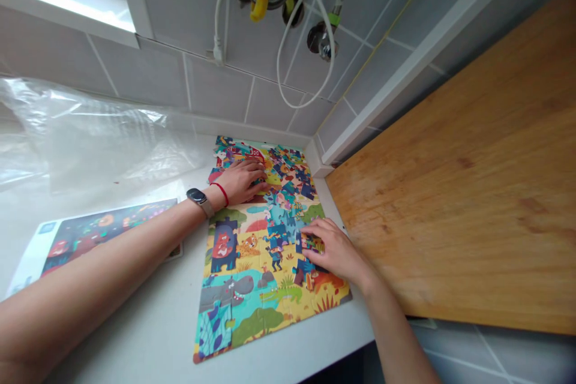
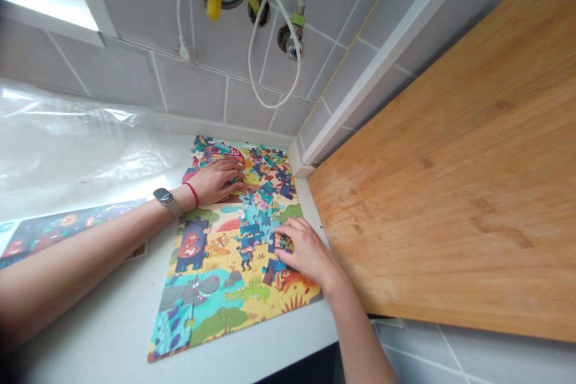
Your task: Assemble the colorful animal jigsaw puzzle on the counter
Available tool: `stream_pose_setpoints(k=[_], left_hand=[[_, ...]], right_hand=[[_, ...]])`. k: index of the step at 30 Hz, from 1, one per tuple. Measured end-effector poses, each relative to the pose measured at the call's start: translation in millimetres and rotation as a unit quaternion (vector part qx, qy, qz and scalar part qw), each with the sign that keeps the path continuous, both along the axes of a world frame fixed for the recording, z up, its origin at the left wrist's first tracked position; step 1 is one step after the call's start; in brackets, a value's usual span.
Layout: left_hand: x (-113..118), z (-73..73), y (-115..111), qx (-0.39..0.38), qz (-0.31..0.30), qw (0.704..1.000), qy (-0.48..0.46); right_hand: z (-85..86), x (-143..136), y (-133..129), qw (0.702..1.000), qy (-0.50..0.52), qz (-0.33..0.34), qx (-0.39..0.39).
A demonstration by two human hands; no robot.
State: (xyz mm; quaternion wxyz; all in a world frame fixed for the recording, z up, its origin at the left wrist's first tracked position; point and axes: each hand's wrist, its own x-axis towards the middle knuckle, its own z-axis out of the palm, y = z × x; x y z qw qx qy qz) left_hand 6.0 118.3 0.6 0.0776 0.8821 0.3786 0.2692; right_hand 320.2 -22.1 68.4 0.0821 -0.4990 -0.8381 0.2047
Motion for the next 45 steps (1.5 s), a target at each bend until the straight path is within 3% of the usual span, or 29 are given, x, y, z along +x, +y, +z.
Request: stream_pose_setpoints(k=[5,8,12,16,19,22,25,29,35,41,45], left_hand=[[0,1.9,1,-0.011,0.003,1.000,0.020],[2,12.1,-1,-0.017,0.003,0.999,0.035],[9,29.4,-10,-0.030,-0.029,0.997,0.063],[23,37.3,-30,-0.076,-0.102,0.985,0.119],[31,43.8,-47,-0.169,-0.089,0.961,0.202],[33,56.7,-56,-0.210,-0.080,0.942,0.249],[31,69.9,-56,-0.223,-0.088,0.931,0.274],[25,79.4,-51,-0.244,-0.103,0.919,0.291],[17,83.6,-56,-0.258,-0.112,0.912,0.300],[13,87.1,-56,-0.268,-0.170,0.924,0.214],[14,68.4,-37,-0.200,-0.164,0.954,0.150]], right_hand=[[4.5,-11,-11,0.999,0.030,-0.001,-0.014],[-0.7,-34,-8,0.999,0.045,-0.013,0.019],[-9.8,-54,-3,0.996,0.083,0.020,0.029],[-14.9,-49,8,0.984,0.164,0.023,0.058],[-19.6,-36,31,0.975,0.192,-0.049,0.097],[-27.3,-25,61,0.978,0.137,-0.108,0.116],[-35.4,-23,79,0.985,0.104,-0.086,0.105],[-41.5,-27,78,0.985,0.118,-0.036,0.122],[-44.2,-20,65,0.978,0.185,0.005,0.098],[-55.9,-24,71,0.985,0.142,-0.045,0.085],[-55.2,-31,71,0.988,0.139,-0.012,0.065]])
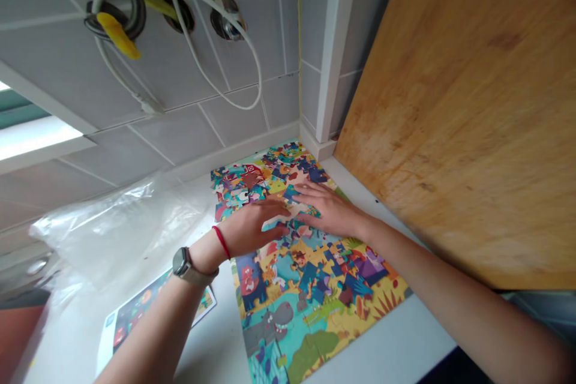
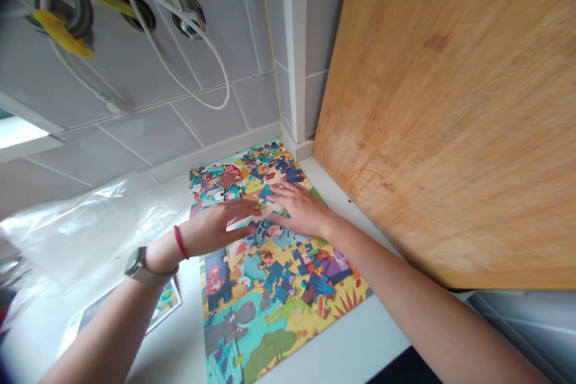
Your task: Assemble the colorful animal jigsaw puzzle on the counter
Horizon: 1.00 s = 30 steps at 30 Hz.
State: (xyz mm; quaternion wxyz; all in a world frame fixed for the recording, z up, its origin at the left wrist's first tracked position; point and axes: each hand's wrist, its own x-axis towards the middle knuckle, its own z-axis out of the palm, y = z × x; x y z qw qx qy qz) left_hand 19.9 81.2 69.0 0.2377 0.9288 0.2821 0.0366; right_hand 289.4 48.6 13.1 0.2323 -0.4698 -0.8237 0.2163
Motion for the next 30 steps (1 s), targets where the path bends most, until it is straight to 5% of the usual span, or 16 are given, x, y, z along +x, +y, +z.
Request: stream_pose_setpoints(k=[4,9,14,21,26,30], left_hand=[[-6,-36.3,19,0.153,0.171,0.972,0.051],[-2,-63.3,24,0.166,0.176,0.969,0.051],[12,-65.1,23,0.177,0.142,0.973,0.035],[19,-61.0,27,0.187,0.139,0.972,0.012],[25,-60.4,31,0.172,0.125,0.977,0.006],[25,-54.9,27,0.160,0.088,0.983,-0.020]], right_hand=[[4.5,1,-1,0.997,0.048,0.055,0.008],[-5.3,12,8,0.993,-0.016,-0.106,0.040],[-4.4,14,-1,0.991,-0.080,-0.104,-0.020],[15.0,7,2,0.998,0.029,-0.022,0.047],[1.7,13,29,0.992,-0.038,-0.111,0.051],[-9.4,18,27,0.989,-0.090,-0.120,0.012]])
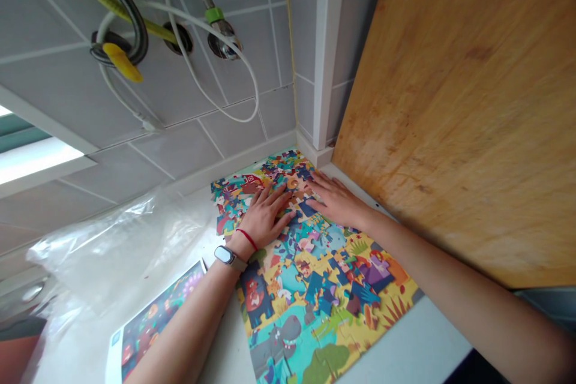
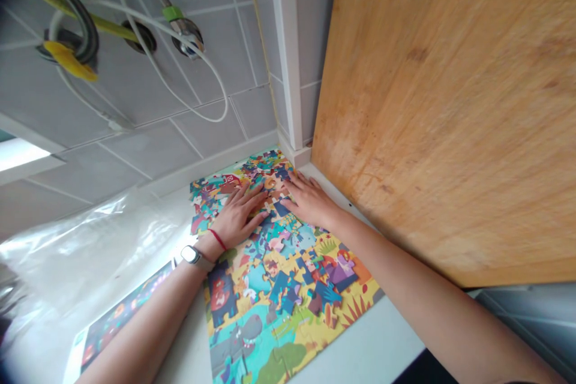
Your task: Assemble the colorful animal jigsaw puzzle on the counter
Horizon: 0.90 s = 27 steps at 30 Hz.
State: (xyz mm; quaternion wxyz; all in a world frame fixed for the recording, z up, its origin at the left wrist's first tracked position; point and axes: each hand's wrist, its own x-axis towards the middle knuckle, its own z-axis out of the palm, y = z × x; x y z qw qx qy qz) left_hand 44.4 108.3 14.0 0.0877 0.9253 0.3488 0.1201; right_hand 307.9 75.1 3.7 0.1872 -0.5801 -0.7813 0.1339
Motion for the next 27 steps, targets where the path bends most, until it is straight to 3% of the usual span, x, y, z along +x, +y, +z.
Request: stream_pose_setpoints(k=[7,9,13,18,23,27], left_hand=[[2,10.0,-8,-0.030,-0.115,0.992,-0.039],[3,8.1,-7,-0.028,-0.094,0.994,-0.038],[4,1.5,-5,-0.015,0.015,1.000,-0.022],[6,3.6,-9,-0.021,-0.007,0.999,-0.035],[6,9.8,-11,-0.030,-0.073,0.994,-0.072],[6,11.2,-12,-0.020,-0.101,0.991,-0.088]], right_hand=[[8.3,6,-14,1.000,-0.002,-0.009,0.013],[16.8,6,-15,0.999,0.005,-0.014,0.033],[32.7,5,-18,0.997,0.034,-0.046,0.059],[33.2,3,-16,0.990,0.094,-0.036,0.094],[26.6,-15,16,0.990,0.079,0.023,0.115],[30.4,-43,57,0.997,-0.005,0.068,0.047]])
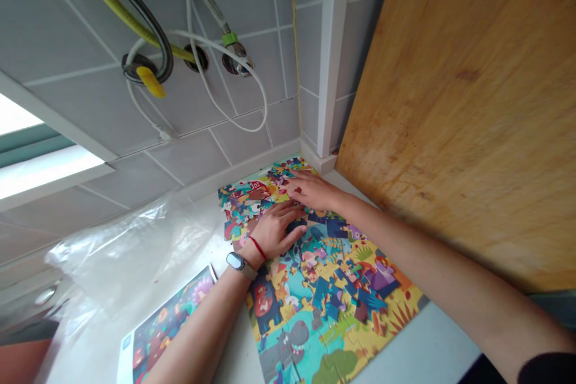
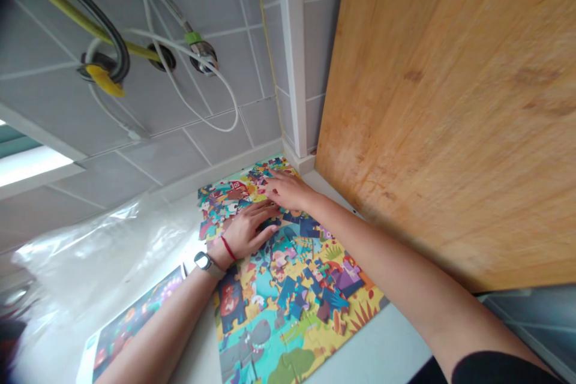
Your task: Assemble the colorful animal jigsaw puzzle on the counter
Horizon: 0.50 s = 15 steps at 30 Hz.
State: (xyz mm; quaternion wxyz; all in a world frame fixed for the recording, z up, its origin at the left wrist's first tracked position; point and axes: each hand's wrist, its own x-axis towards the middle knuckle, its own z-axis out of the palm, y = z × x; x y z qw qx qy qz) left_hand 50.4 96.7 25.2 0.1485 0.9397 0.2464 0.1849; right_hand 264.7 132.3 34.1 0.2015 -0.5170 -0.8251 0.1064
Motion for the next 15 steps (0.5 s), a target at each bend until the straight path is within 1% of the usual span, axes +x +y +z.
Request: stream_pose_setpoints(k=[3,7,9,13,15], left_hand=[[0,-1.8,1,0.019,0.011,1.000,-0.011],[1,-7.4,4,0.046,0.073,0.996,-0.029],[1,-10.1,5,0.055,0.098,0.993,-0.037],[2,-13.3,6,0.066,0.117,0.990,-0.048],[2,-14.7,5,0.069,0.118,0.989,-0.052]], right_hand=[[6.0,-12,15,0.999,-0.029,-0.027,-0.021],[10.0,-10,14,0.997,-0.047,-0.059,-0.008],[9.9,-8,17,0.995,-0.060,-0.074,-0.006],[10.5,-12,42,0.990,-0.107,-0.089,-0.029],[15.6,-15,56,0.983,-0.144,-0.095,-0.058]])
